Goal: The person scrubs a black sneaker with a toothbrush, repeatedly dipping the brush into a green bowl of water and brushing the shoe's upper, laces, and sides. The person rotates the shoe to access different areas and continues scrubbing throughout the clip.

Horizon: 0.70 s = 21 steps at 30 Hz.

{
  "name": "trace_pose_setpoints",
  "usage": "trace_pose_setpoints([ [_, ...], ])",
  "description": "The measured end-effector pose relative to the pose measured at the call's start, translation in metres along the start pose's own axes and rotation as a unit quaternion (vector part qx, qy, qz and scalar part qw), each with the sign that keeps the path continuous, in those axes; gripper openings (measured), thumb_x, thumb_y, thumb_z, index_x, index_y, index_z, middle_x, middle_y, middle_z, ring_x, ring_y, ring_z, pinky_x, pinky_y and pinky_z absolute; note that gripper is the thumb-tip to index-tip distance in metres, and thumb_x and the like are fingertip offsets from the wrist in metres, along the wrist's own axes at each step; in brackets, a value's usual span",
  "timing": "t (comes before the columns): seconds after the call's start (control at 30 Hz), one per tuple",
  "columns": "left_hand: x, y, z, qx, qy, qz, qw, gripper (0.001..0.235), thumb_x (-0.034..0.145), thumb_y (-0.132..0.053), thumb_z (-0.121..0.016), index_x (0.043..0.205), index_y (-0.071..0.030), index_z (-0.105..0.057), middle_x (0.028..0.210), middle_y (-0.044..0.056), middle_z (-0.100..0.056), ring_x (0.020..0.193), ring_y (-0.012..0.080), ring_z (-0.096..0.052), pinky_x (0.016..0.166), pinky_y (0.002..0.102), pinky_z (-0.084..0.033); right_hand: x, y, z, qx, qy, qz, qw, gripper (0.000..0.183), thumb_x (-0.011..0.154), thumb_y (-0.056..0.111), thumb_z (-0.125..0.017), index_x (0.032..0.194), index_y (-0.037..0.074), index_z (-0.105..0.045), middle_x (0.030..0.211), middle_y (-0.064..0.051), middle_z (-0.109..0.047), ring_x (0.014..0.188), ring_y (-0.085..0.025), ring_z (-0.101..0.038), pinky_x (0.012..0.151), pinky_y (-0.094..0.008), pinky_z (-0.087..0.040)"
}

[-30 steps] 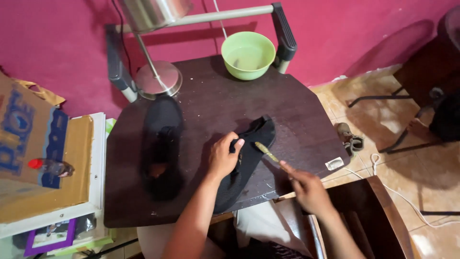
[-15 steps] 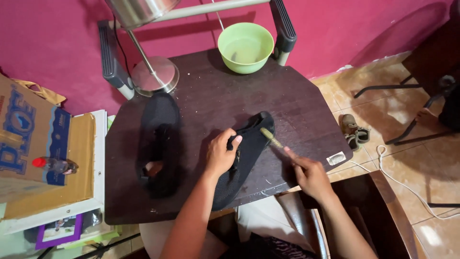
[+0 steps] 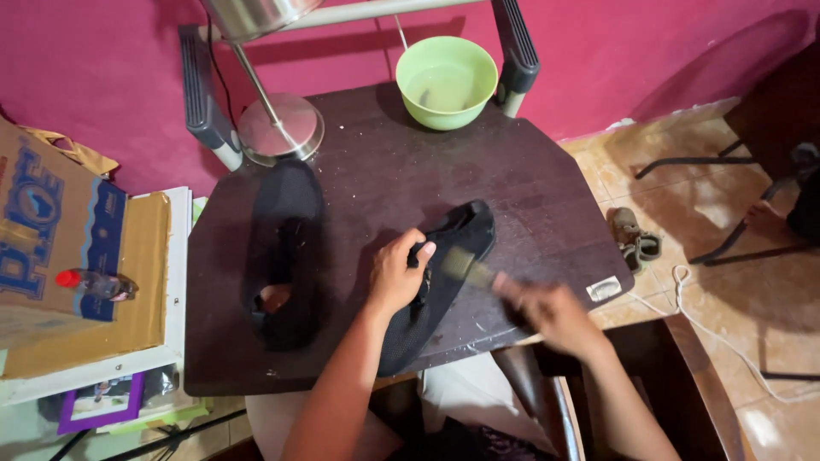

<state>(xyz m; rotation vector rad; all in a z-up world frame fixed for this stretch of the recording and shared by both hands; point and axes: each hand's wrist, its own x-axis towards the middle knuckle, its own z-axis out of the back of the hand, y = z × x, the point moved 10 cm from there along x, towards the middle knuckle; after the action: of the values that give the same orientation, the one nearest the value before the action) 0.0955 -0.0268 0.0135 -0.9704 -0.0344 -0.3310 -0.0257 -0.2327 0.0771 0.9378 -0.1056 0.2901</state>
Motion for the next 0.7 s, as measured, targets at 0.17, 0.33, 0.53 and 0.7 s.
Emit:
trace_pose_setpoints([
  [0.17,0.001,0.007,-0.002,0.000,-0.004,0.003,1.000,0.022,0.097,-0.039,-0.067,0.103,-0.018,-0.068,0.091,0.015,-0.073,0.097,0.0400,-0.071,0.085,0.050,-0.056,0.000,-0.017,0.002,-0.015,0.024,-0.005,1.000,0.019,0.080,-0.004,-0.059,0.077,0.005,-0.076,0.091,-0.013,-0.084,0.090,-0.035,-0.079,0.079,-0.045,-0.061],
  [0.33,-0.001,0.005,0.000,-0.012,-0.010,0.006,1.000,0.023,0.097,-0.037,-0.068,0.105,-0.016,-0.068,0.093,0.017,-0.074,0.098,0.0415,-0.071,0.085,0.051,-0.056,-0.022,-0.022,-0.030,0.085,0.129,0.005,0.988,0.017,0.077,-0.006,-0.061,0.073,0.003,-0.075,0.081,-0.017,-0.084,0.077,-0.038,-0.081,0.072,-0.046,-0.063],
  [0.53,-0.002,0.004,0.001,0.011,0.002,0.016,1.000,0.022,0.099,-0.039,-0.063,0.101,-0.018,-0.066,0.086,0.016,-0.072,0.092,0.0405,-0.071,0.081,0.050,-0.056,-0.027,-0.065,-0.031,0.061,0.076,-0.034,0.995,0.021,0.077,-0.007,-0.061,0.082,0.001,-0.079,0.110,-0.015,-0.083,0.109,-0.040,-0.075,0.089,-0.052,-0.058],
  [0.7,-0.002,0.003,0.002,-0.007,-0.007,0.020,1.000,0.022,0.099,-0.036,-0.065,0.102,-0.014,-0.067,0.084,0.019,-0.072,0.090,0.0429,-0.072,0.080,0.051,-0.056,-0.005,-0.020,-0.008,0.014,-0.025,-0.019,0.999,0.018,0.078,-0.004,-0.060,0.076,0.001,-0.076,0.084,-0.020,-0.082,0.089,-0.040,-0.078,0.082,-0.046,-0.059],
])
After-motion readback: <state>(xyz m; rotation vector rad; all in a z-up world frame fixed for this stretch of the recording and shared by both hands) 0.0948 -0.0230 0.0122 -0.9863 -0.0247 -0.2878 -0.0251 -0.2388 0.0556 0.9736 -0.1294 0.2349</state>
